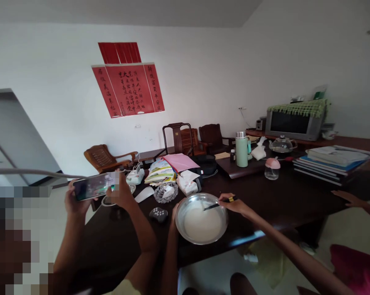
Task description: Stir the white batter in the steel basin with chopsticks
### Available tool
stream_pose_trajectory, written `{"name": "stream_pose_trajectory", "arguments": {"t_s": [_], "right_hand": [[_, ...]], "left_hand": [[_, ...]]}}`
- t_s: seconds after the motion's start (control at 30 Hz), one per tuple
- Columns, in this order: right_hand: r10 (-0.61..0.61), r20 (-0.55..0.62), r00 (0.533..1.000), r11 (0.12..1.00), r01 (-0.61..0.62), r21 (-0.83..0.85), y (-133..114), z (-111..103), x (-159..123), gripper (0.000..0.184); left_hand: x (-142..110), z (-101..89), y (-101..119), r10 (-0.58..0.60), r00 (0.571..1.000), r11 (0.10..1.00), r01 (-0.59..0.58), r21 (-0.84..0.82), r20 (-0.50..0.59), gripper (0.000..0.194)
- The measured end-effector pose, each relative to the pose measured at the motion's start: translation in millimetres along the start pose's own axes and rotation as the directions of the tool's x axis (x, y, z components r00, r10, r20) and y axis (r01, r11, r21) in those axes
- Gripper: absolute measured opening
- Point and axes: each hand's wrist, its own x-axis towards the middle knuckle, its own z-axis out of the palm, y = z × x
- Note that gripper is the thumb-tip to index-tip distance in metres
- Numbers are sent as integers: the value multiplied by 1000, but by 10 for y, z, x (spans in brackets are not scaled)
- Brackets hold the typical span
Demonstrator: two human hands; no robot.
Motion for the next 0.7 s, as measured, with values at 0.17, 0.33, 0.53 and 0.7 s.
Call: {"name": "stream_pose_trajectory", "arguments": {"t_s": [0.17, 0.33, 0.53, 0.7], "right_hand": [[21, 64, 998, 999, -18, -49, 44, -263, -380, 27], [26, 169, 985, 999, -32, 29, -40, -125, -535, 30], [-54, 176, 983, 997, 42, 70, -178, 270, -285, 24], [-44, 81, 996, 999, 41, 33, -171, 444, 40, 17]], "left_hand": [[-3, 38, 30, -51, 999, 996, 51, -72, -6, 14], [10, 63, 44, -85, 996, 990, 81, -116, -27, 6], [13, 48, 15, -88, 996, 986, 82, -144, -30, 29], [-10, 92, 27, -96, 993, 983, 83, -164, -70, 10]]}}
